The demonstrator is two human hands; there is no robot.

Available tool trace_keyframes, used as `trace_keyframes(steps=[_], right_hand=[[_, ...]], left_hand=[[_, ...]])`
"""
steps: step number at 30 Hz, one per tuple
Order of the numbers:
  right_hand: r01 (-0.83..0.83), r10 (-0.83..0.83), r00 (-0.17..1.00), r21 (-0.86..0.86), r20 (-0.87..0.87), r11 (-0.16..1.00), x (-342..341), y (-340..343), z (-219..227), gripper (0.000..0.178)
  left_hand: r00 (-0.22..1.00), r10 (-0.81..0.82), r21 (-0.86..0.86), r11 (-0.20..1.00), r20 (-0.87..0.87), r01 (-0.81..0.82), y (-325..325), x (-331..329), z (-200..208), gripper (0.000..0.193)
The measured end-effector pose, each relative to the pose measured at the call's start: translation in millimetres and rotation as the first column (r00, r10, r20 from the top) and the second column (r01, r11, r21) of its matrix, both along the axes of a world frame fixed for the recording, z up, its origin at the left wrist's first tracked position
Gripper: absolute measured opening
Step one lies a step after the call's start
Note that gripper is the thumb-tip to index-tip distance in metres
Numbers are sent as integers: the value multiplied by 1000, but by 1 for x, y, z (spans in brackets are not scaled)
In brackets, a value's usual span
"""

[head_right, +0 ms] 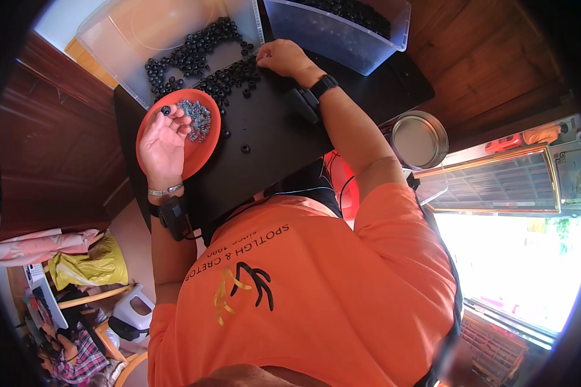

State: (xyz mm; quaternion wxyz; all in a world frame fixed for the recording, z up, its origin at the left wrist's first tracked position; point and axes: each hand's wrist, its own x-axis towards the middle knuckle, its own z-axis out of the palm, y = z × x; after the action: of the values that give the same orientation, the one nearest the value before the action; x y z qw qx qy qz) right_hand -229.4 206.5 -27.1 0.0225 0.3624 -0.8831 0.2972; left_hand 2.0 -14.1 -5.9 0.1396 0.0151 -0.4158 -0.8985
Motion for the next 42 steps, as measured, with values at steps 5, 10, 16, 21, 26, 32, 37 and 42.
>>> trace_keyframes(steps=[5, 10, 16, 21, 26, 32, 37, 42], right_hand=[[-5, 232, 842, -423, 487, 906, 24, -6, 31, 22], [-19, 530, 575, -637, 624, 771, 73, -39, 56, 26], [-83, 734, 365, -765, 573, 639, 102, -70, 57, 27], [-100, 818, 235, -824, 525, 558, 110, -82, 46, 28], [-95, 834, 205, -838, 512, 538, 112, -81, 41, 27], [-46, 849, 146, -854, 508, 518, 113, -80, 38, 25], [-83, 845, 164, -847, 508, 525, 115, -78, 40, 26], [-131, 823, 234, -822, 518, 554, 116, -77, 40, 27]], left_hand=[[1000, -16, -3, 1000, -26, 16, 2, 0, 0, 17], [998, -42, -36, 999, -36, 40, 8, 5, 1, 17], [994, -90, -36, 996, -64, 87, 11, 3, 4, 18], [995, -85, -38, 996, -61, 83, 14, 4, 5, 23], [991, -115, -50, 992, -68, 112, 16, 5, 6, 24], [990, -130, -46, 991, -50, 128, 17, 5, 7, 23], [988, -134, -46, 990, -71, 130, 18, 4, 5, 30], [991, -123, -66, 991, -52, 120, 17, 3, 4, 36]])
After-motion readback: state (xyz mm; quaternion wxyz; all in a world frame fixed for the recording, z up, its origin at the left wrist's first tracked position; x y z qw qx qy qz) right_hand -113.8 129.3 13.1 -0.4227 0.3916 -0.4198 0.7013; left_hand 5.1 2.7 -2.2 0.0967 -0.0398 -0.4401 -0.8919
